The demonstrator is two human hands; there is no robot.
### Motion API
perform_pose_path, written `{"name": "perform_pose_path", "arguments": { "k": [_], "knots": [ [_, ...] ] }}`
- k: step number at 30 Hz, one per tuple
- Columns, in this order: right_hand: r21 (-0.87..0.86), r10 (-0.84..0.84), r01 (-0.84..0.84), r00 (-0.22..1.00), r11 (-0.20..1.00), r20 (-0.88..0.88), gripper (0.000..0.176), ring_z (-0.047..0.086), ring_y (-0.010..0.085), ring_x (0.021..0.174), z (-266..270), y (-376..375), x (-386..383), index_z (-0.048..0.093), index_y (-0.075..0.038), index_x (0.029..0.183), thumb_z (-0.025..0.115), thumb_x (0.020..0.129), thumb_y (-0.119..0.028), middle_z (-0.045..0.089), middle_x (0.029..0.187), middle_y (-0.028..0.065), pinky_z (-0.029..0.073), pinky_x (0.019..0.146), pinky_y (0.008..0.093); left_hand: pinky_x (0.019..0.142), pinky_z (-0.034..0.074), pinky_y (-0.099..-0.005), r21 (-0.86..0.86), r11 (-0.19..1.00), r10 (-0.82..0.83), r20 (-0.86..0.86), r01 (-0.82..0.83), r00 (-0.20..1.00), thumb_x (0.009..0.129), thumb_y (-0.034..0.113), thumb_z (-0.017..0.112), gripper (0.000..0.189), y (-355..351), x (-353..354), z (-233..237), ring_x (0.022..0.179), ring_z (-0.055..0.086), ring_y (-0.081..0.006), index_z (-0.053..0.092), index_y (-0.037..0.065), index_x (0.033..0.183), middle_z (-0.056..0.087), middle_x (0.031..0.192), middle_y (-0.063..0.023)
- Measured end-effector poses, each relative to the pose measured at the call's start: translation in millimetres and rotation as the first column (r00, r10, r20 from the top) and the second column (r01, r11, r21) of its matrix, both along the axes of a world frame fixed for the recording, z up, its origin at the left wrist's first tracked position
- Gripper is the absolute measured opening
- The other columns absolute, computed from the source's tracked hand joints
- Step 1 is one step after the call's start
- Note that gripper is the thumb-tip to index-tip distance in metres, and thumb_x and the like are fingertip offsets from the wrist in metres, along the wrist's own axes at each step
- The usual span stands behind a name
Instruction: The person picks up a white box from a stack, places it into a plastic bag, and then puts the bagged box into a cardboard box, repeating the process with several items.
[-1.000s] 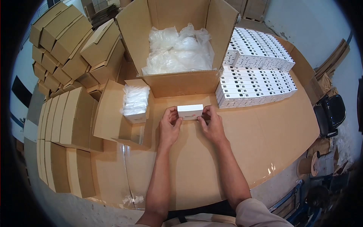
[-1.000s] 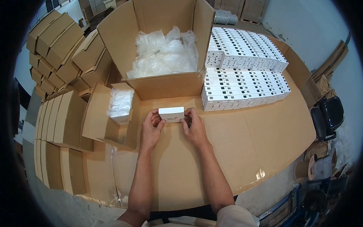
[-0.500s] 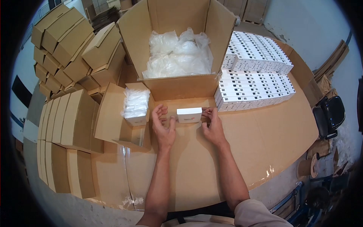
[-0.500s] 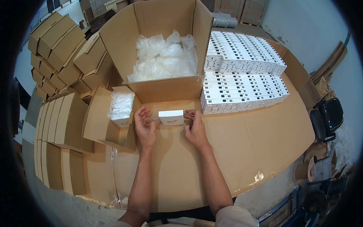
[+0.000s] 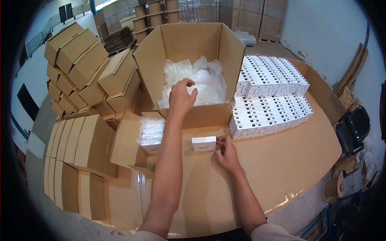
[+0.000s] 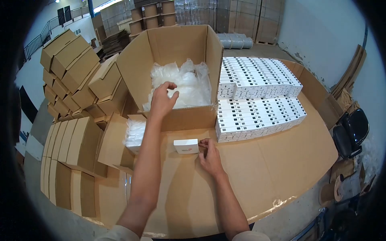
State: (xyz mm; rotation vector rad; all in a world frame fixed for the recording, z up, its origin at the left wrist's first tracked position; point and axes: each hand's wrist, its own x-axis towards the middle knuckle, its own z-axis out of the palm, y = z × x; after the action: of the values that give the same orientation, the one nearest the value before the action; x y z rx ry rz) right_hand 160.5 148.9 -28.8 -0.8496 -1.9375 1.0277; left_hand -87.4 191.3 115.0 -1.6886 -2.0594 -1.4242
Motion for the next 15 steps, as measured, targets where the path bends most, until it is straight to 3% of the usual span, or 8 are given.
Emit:
{"name": "perform_pose_path", "arguments": {
  "k": [3,5,6,9,12,15],
  "knots": [
    [-0.123,0.011,-0.022,0.996,0.992,-0.088,0.04,0.066,0.0357,0.117,4,-1,0,0.047,0.002,0.121,0.056,0.083,0.008,0.066,0.116,0.023,0.051,0.1,0.0431,0.098,0.052,-0.045,-0.433,0.867,0.144,-0.256,-0.247,0.956,0.085,0.014,0.073,0.036,49,-29,-8,0.119,0.062,-0.0377,0.066,0.004,0.119,0.071,0.115,-0.0184],
    [-0.123,-0.001,-0.008,0.997,0.992,-0.074,0.039,0.066,0.0357,0.117,4,-4,0,0.048,0.002,0.12,0.057,0.083,0.008,0.066,0.115,0.0228,0.051,0.1,0.0429,0.099,0.052,-0.0459,-0.628,0.733,0.05,-0.336,-0.264,0.94,0.085,0.014,0.073,0.036,75,-67,-73,0.12,0.062,-0.0406,0.068,0.004,0.119,0.07,0.116,-0.0218],
    [-0.124,-0.009,0.001,0.998,0.992,-0.067,0.039,0.066,0.0357,0.117,5,-2,0,0.048,0.002,0.12,0.057,0.083,0.008,0.066,0.115,0.0226,0.051,0.1,0.0428,0.099,0.052,-0.0464,-0.711,0.647,-0.004,-0.365,-0.276,0.931,0.085,0.015,0.074,0.036,70,-66,-70,0.121,0.062,-0.0421,0.068,0.003,0.118,0.07,0.116,-0.0235],
    [-0.104,-0.018,0.015,0.999,0.995,-0.029,0.037,0.066,0.0355,0.117,5,-2,0,0.049,0.002,0.119,0.058,0.083,0.007,0.066,0.116,0.0219,0.051,0.1,0.0428,0.098,0.053,-0.0476,-0.637,0.74,0.076,-0.236,-0.213,0.969,0.085,0.014,0.074,0.031,70,-59,-55,0.116,0.065,-0.0437,0.071,0.003,0.113,0.068,0.12,-0.0268],
    [-0.09,-0.025,0.026,1.0,0.996,0.009,0.035,0.066,0.0349,0.116,4,-2,-1,0.05,0.001,0.118,0.058,0.084,0.006,0.067,0.116,0.0208,0.051,0.1,0.0431,0.093,0.055,-0.0477,-0.673,0.734,0.044,-0.09,-0.094,0.995,0.084,0.014,0.076,0.026,74,-64,-58,0.108,0.068,-0.0454,0.073,0.001,0.105,0.067,0.12,-0.0299],
    [-0.09,-0.023,0.021,0.999,0.996,-0.029,0.036,0.066,0.0354,0.117,5,-4,0,0.051,0.001,0.119,0.057,0.084,0.006,0.067,0.116,0.0207,0.051,0.1,0.0435,0.098,0.052,-0.0454,-0.479,0.878,0.056,0.078,-0.012,0.995,0.083,0.013,0.075,0.035,62,-50,-35,0.114,0.066,-0.0425,0.069,0.001,0.115,0.066,0.123,-0.0288]
  ]
}}
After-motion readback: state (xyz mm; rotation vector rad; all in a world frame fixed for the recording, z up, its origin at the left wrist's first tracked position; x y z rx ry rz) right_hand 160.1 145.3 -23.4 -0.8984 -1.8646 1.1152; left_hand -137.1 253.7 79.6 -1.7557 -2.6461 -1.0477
